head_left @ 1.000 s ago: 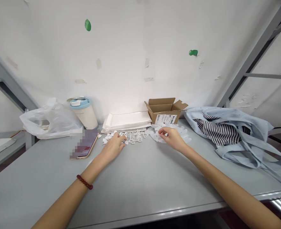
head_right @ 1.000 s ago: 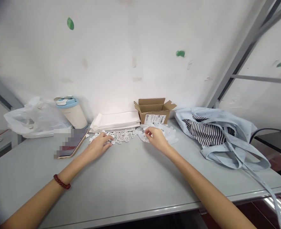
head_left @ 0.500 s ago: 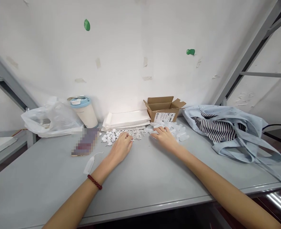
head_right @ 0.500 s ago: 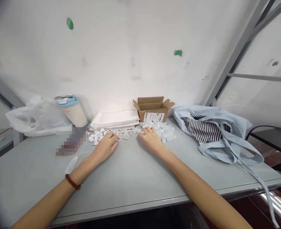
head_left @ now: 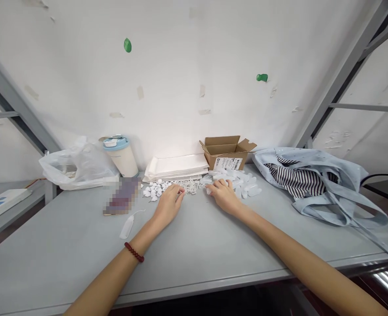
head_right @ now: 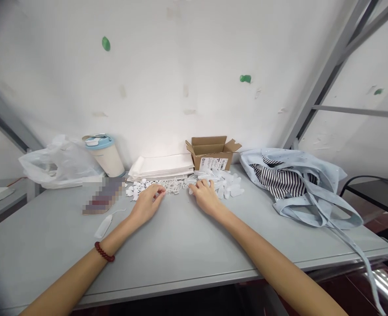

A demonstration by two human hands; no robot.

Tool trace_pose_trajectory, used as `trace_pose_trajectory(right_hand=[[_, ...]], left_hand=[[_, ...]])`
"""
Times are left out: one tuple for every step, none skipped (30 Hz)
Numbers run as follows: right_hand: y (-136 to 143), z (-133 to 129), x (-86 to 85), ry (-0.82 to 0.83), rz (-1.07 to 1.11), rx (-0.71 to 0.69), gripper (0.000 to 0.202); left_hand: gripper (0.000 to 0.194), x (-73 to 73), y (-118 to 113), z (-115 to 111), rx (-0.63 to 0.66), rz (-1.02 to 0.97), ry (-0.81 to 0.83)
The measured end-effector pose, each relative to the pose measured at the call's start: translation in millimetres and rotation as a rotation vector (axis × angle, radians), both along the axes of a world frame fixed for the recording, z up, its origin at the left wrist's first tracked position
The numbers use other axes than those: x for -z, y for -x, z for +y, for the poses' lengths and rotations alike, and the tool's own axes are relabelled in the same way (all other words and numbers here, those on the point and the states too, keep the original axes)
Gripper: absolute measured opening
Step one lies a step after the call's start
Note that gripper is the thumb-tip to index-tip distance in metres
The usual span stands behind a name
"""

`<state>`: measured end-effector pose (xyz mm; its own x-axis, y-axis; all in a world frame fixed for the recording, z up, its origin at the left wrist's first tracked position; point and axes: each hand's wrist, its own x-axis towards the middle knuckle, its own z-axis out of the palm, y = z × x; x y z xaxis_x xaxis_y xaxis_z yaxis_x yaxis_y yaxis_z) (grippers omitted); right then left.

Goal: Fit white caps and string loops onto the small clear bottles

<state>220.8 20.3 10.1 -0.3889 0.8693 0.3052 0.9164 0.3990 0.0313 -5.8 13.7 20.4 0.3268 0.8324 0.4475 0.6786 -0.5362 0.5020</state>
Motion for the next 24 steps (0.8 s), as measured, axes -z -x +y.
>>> trace_pose_trajectory(right_hand=[[0.4, 0.8, 2.1, -0.029, 0.002, -0.011, 0.031], [0.7, 1.6, 4.1, -0.067, 0.009, -0.024, 0.029], [0.8, 2.1, 5.6, -0.111, 0.024, -0.04, 0.027], [0.8, 2.0, 6.5, -0.161, 0.053, -0.061, 0.026], [0.7, 1.1, 6.8, -0.212, 0.096, -0.087, 0.024], [0.6, -0.6, 6.3, -0.252, 0.155, -0.119, 0.022], [0.7, -3.4, 5.0, -0.275, 0.228, -0.155, 0.021], [1.0, -7.1, 3.0, -0.275, 0.312, -0.184, 0.02], [1.5, -11.5, 0.6, -0.249, 0.402, -0.205, 0.019], [2.4, -16.5, -2.3, -0.203, 0.495, -0.211, 0.019], [3.6, -21.6, -5.2, -0.136, 0.581, -0.198, 0.018], [5.2, -26.6, -8.0, -0.062, 0.657, -0.185, 0.017], [6.9, -31.1, -10.4, 0.004, 0.723, -0.184, 0.017], [8.8, -34.8, -12.2, 0.047, 0.771, -0.191, 0.018], [10.7, -37.7, -13.3, 0.075, 0.8, -0.204, 0.019], [12.5, -39.9, -13.7, 0.089, 0.813, -0.221, 0.019], [14.0, -41.2, -13.5, 0.092, 0.81, -0.242, 0.019], [15.3, -42.1, -12.7, 0.091, 0.798, -0.266, 0.019], [16.4, -42.6, -11.5, 0.088, 0.779, -0.292, 0.019], [17.2, -42.9, -10.1, 0.082, 0.76, -0.319, 0.02], [17.9, -43.2, -8.6, 0.075, 0.743, -0.344, 0.02], [18.5, -43.6, -7.3, 0.071, 0.731, -0.366, 0.021], [19.0, -44.0, -6.2, 0.067, 0.721, -0.384, 0.021], [19.5, -44.5, -5.3, 0.06, 0.714, -0.399, 0.021]], left_hand=[[0.016, 0.0, 0.1, -0.3, -0.011, -0.038, 0.008], [0.015, -0.1, 0.3, -0.7, -0.025, -0.075, 0.007], [0.015, -0.5, 0.4, -1.2, -0.042, -0.112, 0.001], [0.015, -1.2, 0.7, -2.0, -0.061, -0.15, -0.013], [0.015, -2.3, 1.1, -2.9, -0.086, -0.188, -0.038], [0.016, -3.7, 1.7, -3.9, -0.118, -0.228, -0.076], [0.016, -5.4, 2.5, -5.0, -0.158, -0.27, -0.126], [0.017, -7.1, 3.4, -6.2, -0.203, -0.312, -0.185], [0.017, -8.6, 4.4, -7.3, -0.243, -0.351, -0.243], [0.017, -9.9, 5.2, -8.4, -0.267, -0.383, -0.291], [0.016, -10.8, 5.7, -9.5, -0.269, -0.404, -0.322], [0.014, -11.1, 5.5, -10.7, -0.244, -0.413, -0.332], [0.013, -11.0, 4.7, -12.1, -0.195, -0.41, -0.324], [0.012, -10.3, 3.0, -13.7, -0.131, -0.398, -0.305], [0.011, -9.4, 0.7, -15.6, -0.064, -0.382, -0.279], [0.011, -8.3, -2.3, -17.9, -0.001, -0.367, -0.25], [0.011, -7.2, -5.6, -20.5, 0.052, -0.357, -0.224], [0.011, -6.1, -8.9, -23.3, 0.094, -0.354, -0.201], [0.011, -5.3, -12.0, -26.3, 0.123, -0.357, -0.181], [0.01, -4.7, -14.8, -29.2, 0.142, -0.362, -0.164], [0.01, -4.4, -17.0, -32.1, 0.156, -0.368, -0.148], [0.01, -4.4, -18.7, -34.7, 0.165, -0.374, -0.138], [0.01, -4.5, -19.9, -36.9, 0.171, -0.379, -0.13], [0.01, -4.7, -20.8, -38.8, 0.176, -0.383, -0.127]])
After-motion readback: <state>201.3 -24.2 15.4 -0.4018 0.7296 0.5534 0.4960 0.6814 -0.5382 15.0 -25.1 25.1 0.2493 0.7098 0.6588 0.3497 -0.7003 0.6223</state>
